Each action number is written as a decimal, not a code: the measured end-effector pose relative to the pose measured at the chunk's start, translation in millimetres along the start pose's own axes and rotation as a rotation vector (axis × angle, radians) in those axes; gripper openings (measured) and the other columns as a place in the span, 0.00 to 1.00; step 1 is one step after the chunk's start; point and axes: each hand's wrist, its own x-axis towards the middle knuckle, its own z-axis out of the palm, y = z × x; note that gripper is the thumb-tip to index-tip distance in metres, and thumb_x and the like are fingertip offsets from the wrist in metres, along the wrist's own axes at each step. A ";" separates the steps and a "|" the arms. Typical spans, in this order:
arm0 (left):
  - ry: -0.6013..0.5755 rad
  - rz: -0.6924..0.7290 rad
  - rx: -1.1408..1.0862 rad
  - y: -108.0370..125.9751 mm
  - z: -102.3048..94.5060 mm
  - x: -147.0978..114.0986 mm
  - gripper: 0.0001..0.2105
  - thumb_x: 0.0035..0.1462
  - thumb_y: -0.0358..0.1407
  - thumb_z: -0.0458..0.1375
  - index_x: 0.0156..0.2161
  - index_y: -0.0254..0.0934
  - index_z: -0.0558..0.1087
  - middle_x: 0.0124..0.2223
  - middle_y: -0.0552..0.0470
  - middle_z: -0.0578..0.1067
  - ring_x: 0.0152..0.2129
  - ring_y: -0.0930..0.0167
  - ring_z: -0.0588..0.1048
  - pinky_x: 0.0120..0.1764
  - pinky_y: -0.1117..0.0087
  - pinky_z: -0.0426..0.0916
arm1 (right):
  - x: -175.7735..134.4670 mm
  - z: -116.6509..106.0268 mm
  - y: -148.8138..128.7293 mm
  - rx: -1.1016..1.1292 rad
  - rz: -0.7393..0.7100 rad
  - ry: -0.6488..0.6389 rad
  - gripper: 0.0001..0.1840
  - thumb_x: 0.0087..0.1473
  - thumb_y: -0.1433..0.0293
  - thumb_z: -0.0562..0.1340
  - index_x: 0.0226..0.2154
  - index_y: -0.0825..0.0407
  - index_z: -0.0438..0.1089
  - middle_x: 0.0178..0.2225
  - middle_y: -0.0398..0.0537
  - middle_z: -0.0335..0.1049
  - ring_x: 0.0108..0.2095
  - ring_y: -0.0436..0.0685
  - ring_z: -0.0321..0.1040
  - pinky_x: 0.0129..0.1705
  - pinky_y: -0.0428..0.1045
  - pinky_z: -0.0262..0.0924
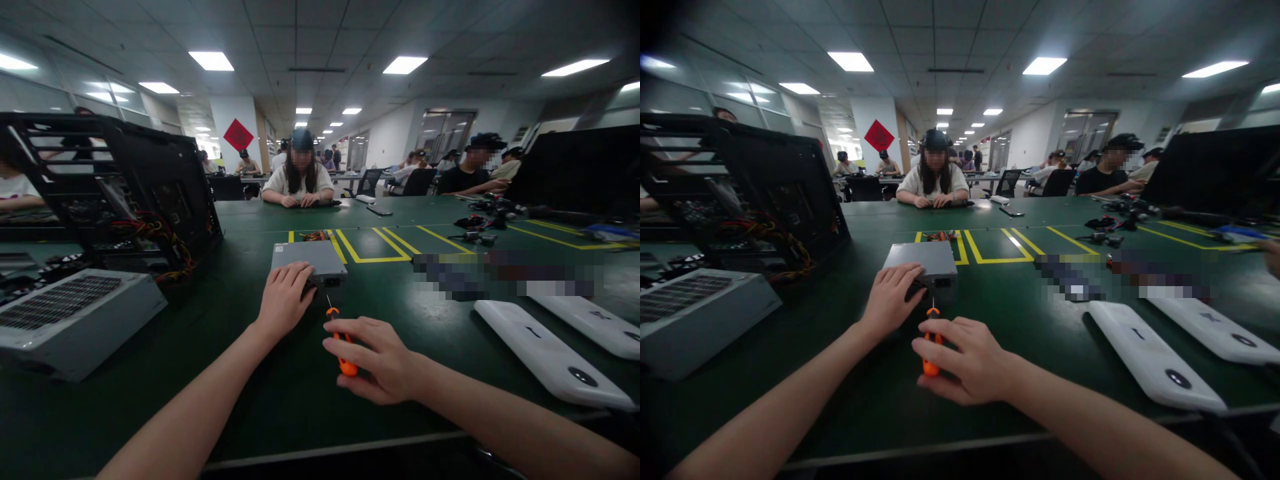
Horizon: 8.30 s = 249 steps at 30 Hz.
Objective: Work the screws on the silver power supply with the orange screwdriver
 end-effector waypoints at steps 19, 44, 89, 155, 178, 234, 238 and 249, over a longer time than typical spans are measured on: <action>-0.009 -0.050 -0.005 4.6 -0.9 1.7 0.14 0.54 0.35 0.53 0.46 0.37 0.65 0.48 0.47 0.70 0.46 0.64 0.67 0.46 0.60 0.59 | -4.4 4.6 -0.2 0.123 0.050 0.084 0.17 0.54 0.63 0.56 0.43 0.55 0.57 0.40 0.57 0.68 0.40 0.55 0.69 0.38 0.48 0.66; 0.003 -0.060 -0.024 5.6 -1.3 2.3 0.13 0.53 0.34 0.53 0.46 0.37 0.66 0.48 0.47 0.71 0.45 0.63 0.67 0.45 0.59 0.59 | -5.3 0.6 -3.2 0.020 0.045 0.054 0.15 0.54 0.64 0.55 0.43 0.54 0.58 0.41 0.56 0.67 0.40 0.55 0.68 0.36 0.48 0.65; -0.027 -0.095 0.010 9.0 -2.5 3.2 0.13 0.53 0.34 0.52 0.45 0.37 0.66 0.48 0.48 0.70 0.45 0.64 0.66 0.47 0.61 0.57 | -8.3 -6.5 -5.8 -0.140 0.072 0.063 0.09 0.56 0.64 0.55 0.34 0.54 0.60 0.37 0.58 0.69 0.33 0.53 0.70 0.29 0.46 0.65; -0.055 -0.057 -0.018 17.7 9.4 2.4 0.18 0.56 0.32 0.49 0.53 0.36 0.62 0.52 0.45 0.67 0.49 0.63 0.62 0.49 0.60 0.56 | -9.7 -6.1 -1.3 -0.018 -0.038 -0.121 0.14 0.57 0.65 0.53 0.44 0.54 0.60 0.46 0.58 0.66 0.30 0.52 0.67 0.30 0.49 0.61; -0.066 -0.054 -0.021 17.1 8.3 2.3 0.18 0.55 0.32 0.49 0.52 0.36 0.62 0.52 0.46 0.67 0.49 0.63 0.62 0.49 0.61 0.56 | -11.3 -3.1 0.8 0.115 0.048 -0.034 0.17 0.55 0.68 0.51 0.47 0.56 0.58 0.46 0.62 0.62 0.46 0.58 0.65 0.38 0.50 0.64; -0.063 -0.076 -0.025 18.7 8.2 2.9 0.17 0.55 0.32 0.50 0.51 0.37 0.63 0.52 0.46 0.67 0.49 0.63 0.62 0.49 0.60 0.57 | -10.9 4.7 -3.1 0.068 0.114 0.043 0.17 0.51 0.63 0.59 0.41 0.53 0.57 0.41 0.56 0.67 0.40 0.55 0.69 0.37 0.48 0.65; -0.061 -0.085 -0.019 20.3 7.4 3.7 0.17 0.55 0.32 0.49 0.51 0.36 0.63 0.52 0.46 0.67 0.49 0.63 0.62 0.49 0.60 0.56 | -10.1 1.1 -4.0 0.140 0.114 0.015 0.20 0.53 0.62 0.55 0.46 0.56 0.54 0.43 0.59 0.66 0.45 0.57 0.66 0.39 0.49 0.65; -0.058 -0.088 0.011 21.7 10.2 4.4 0.16 0.55 0.33 0.49 0.50 0.36 0.64 0.53 0.46 0.67 0.50 0.63 0.62 0.50 0.60 0.54 | -8.5 5.7 -4.4 0.076 0.064 0.056 0.17 0.52 0.62 0.57 0.40 0.57 0.57 0.41 0.59 0.68 0.41 0.56 0.68 0.39 0.48 0.66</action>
